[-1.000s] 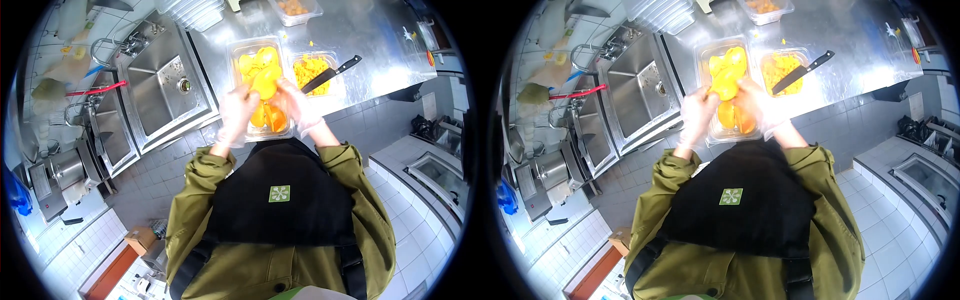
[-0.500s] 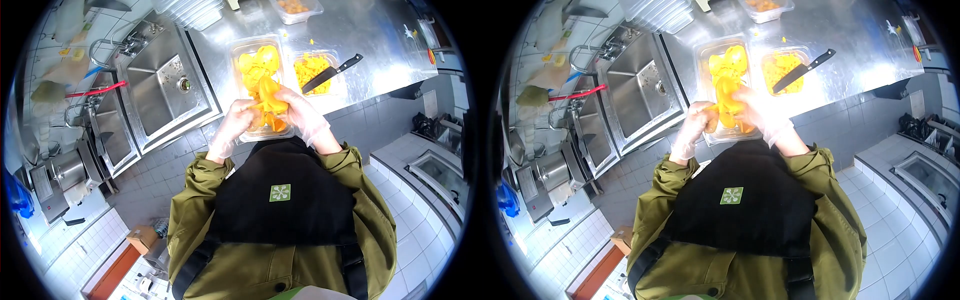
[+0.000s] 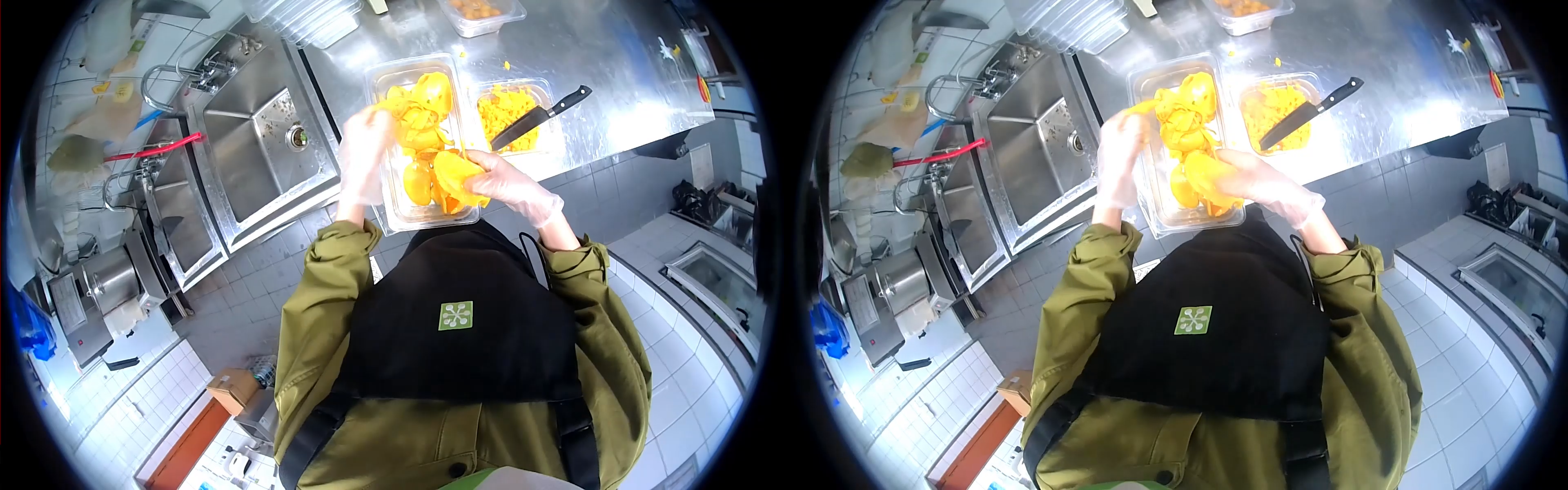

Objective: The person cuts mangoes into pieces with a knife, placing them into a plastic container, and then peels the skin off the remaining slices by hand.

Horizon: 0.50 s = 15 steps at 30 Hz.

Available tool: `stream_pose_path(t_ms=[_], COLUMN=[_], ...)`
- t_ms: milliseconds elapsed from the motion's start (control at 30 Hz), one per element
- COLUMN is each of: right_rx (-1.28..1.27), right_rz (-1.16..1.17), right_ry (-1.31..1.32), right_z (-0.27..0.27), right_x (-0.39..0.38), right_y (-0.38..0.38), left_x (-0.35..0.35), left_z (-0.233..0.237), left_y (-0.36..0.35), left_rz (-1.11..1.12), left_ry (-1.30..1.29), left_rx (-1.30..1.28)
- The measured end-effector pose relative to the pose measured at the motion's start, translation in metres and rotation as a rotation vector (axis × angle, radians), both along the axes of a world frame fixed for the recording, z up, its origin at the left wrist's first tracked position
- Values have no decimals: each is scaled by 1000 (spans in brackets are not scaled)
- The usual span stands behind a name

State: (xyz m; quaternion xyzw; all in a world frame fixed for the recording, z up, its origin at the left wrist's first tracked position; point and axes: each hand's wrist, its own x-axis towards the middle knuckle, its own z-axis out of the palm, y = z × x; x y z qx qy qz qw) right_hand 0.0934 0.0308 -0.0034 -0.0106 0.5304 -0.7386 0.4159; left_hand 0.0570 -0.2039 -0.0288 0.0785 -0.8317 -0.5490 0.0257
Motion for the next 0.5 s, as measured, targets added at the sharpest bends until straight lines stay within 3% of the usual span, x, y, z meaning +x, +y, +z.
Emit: stream_pose_path(t_ms=[67, 100, 200, 333, 400, 433, 500], right_rx=[-10, -14, 49, 244, 454, 448, 439], right_rz=[-98, -148, -152, -58, 28, 4, -48], right_ry=[-39, -58, 58, 296, 479, 403, 254], right_z=[-2, -6, -59, -50, -45, -33, -8], right_x=[3, 4, 6, -2, -9, -13, -19], right_y=[0, 0, 3, -6, -15, -20, -28], left_x=[-13, -18, -17, 13, 24, 27, 31], left_z=[6, -4, -15, 26, 44, 48, 41], left_y=[12, 14, 23, 31, 35, 36, 36], left_rz=[-205, -317, -273, -289, -458, -537, -398], left_ry=[12, -104, -251, 73, -81, -153, -148], left_rx=[-685, -790, -935, -434, -385, -357, -304])
